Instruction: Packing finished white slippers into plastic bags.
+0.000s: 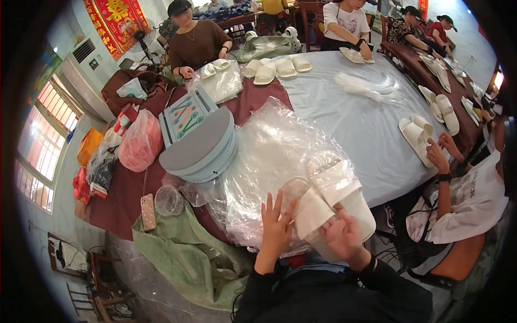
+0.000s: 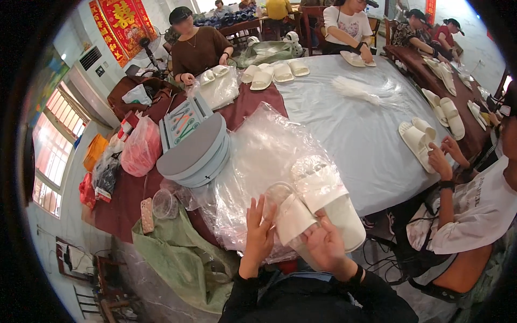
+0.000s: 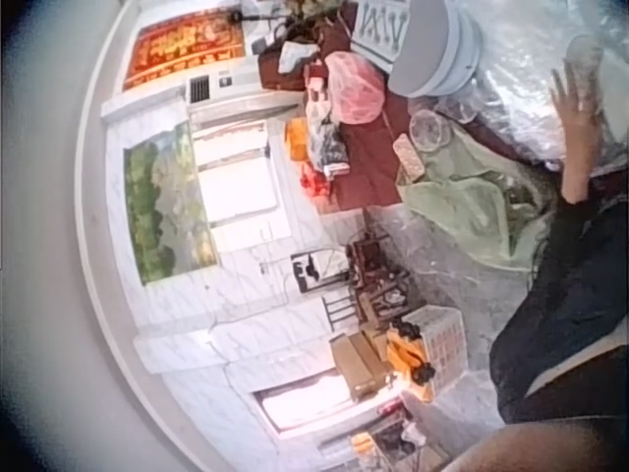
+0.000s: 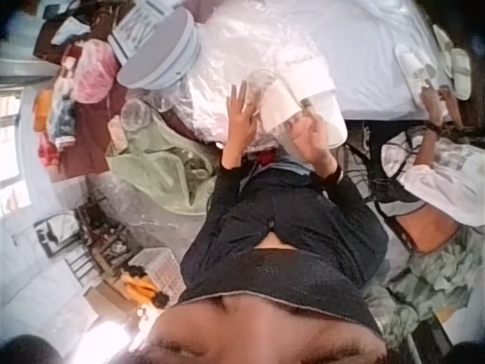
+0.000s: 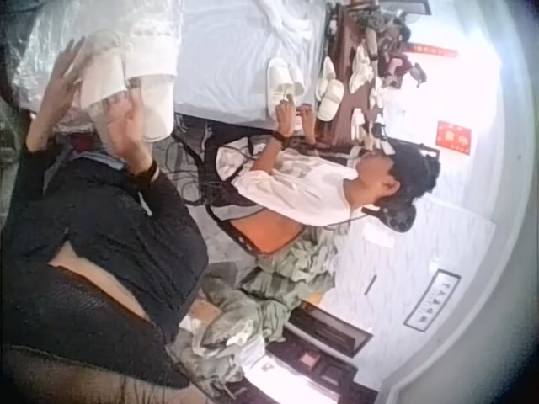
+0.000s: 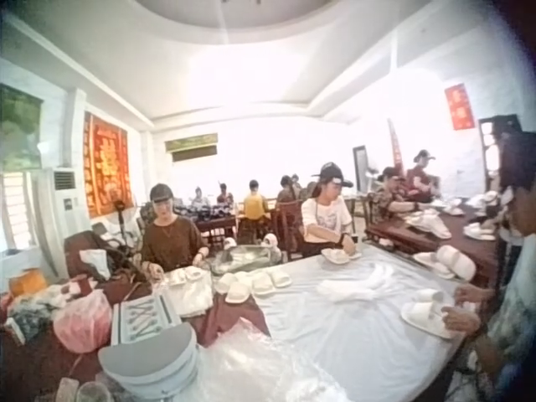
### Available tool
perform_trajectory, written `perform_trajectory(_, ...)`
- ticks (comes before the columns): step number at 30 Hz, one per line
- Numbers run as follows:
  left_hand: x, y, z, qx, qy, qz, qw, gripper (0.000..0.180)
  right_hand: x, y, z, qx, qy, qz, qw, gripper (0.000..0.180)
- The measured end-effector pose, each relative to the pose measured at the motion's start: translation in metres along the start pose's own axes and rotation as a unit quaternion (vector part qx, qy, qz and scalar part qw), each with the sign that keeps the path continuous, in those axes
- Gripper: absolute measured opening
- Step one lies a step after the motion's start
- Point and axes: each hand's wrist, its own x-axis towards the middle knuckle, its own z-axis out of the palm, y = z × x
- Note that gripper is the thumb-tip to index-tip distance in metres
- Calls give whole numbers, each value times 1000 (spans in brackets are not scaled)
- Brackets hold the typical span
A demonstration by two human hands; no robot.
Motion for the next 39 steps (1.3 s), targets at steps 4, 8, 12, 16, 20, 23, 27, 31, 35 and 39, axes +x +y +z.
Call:
perform_trajectory(4,-8,5,1,-98,-4,24,995,65,10,9,15,52,0,59,997,40)
perform_trajectory(8,-12,21,-1,-69,-27,67,995,63,26,11,-9,194,-165,65,965,42)
perform_trajectory(12,-23,26,-5,-56,-95,110,988,58,43,10,-13,145,-37,43,988,43)
perform_trajectory(16,-32,31,-9,-76,-100,141,982,56,70,19,-20,130,21,4,991,44)
perform_trajectory(20,-38,26,-25,-235,-78,95,964,65,64,19,-1,135,-61,35,988,45)
perform_trajectory(23,-31,4,-4,-404,105,-21,908,77,62,26,13,131,24,17,991,43)
perform_trajectory(27,-27,-10,19,-647,231,-234,688,86,62,33,18,148,3,42,988,42)
perform_trajectory(31,-27,-17,28,-587,270,-309,698,85,67,33,16,158,36,43,986,41)
perform_trajectory(35,-25,-18,26,-593,251,-291,708,78,66,25,14,166,-4,33,986,39)
perform_trajectory(39,-26,-28,26,-667,131,-406,612,67,69,27,15,199,8,62,978,37)
